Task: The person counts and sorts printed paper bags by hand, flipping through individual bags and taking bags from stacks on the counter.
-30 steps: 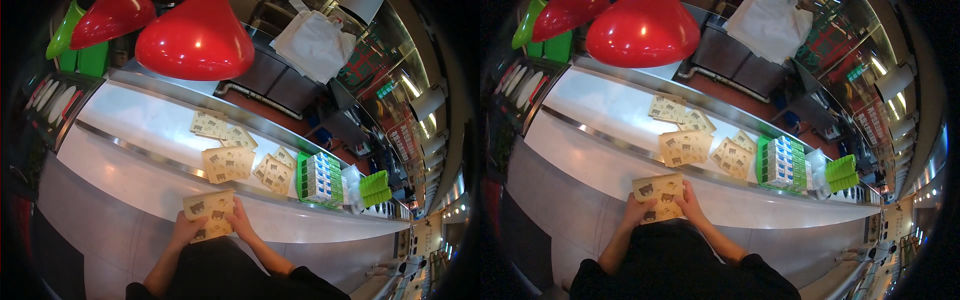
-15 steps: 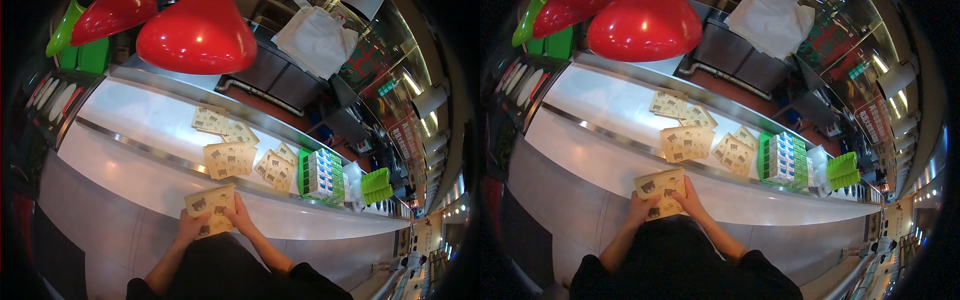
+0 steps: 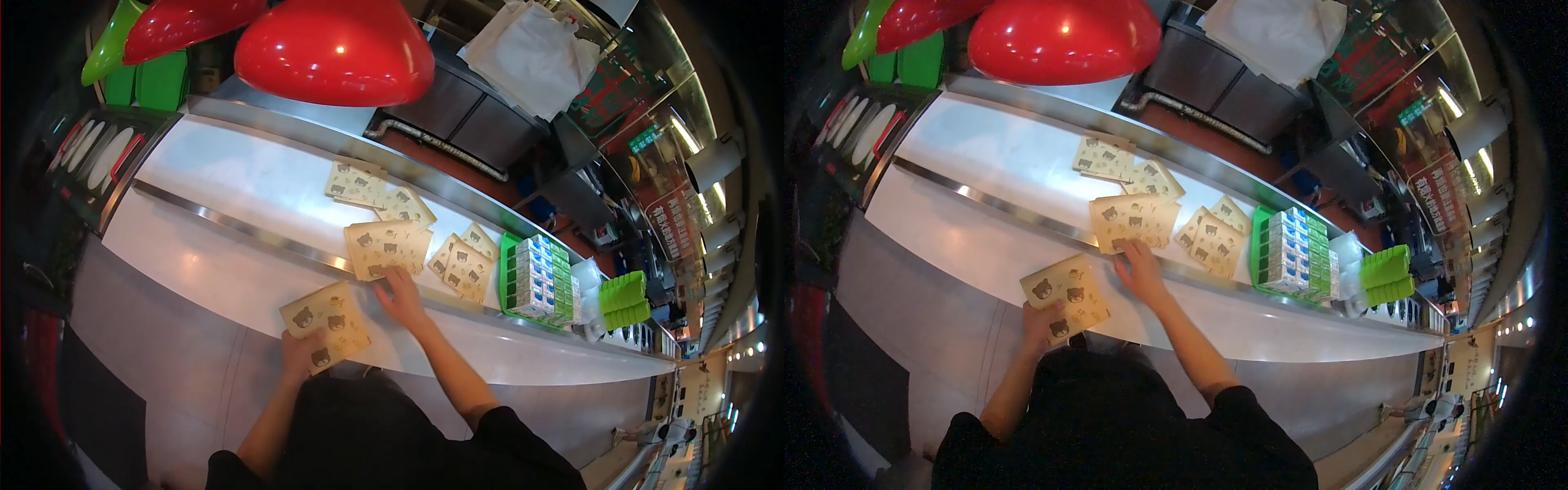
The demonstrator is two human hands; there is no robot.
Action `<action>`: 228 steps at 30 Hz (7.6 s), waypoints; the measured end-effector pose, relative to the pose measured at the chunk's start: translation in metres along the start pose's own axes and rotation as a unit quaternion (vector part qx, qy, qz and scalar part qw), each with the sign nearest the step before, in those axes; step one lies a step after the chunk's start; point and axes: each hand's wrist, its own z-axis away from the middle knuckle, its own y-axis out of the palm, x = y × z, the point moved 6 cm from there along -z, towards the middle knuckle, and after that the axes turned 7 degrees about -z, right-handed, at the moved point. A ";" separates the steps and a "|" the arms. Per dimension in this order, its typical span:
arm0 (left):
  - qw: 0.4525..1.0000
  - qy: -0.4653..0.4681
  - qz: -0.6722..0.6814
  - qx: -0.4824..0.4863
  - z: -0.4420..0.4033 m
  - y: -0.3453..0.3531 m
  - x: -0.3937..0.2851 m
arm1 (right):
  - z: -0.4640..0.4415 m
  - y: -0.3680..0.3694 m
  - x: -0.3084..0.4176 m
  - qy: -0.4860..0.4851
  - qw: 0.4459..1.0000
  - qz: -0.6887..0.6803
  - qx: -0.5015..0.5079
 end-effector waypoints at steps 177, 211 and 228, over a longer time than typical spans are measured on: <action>0.992 -0.110 0.056 0.040 -0.015 0.001 0.032 | -0.067 0.015 -0.035 -0.071 0.942 0.173 0.279; 0.985 -0.102 0.068 0.123 -0.026 0.043 0.000 | 0.038 -0.005 0.099 -0.246 0.968 0.054 -0.014; 0.971 -0.072 0.179 0.138 -0.019 0.077 0.016 | 0.078 0.015 0.121 -0.148 0.985 0.082 0.014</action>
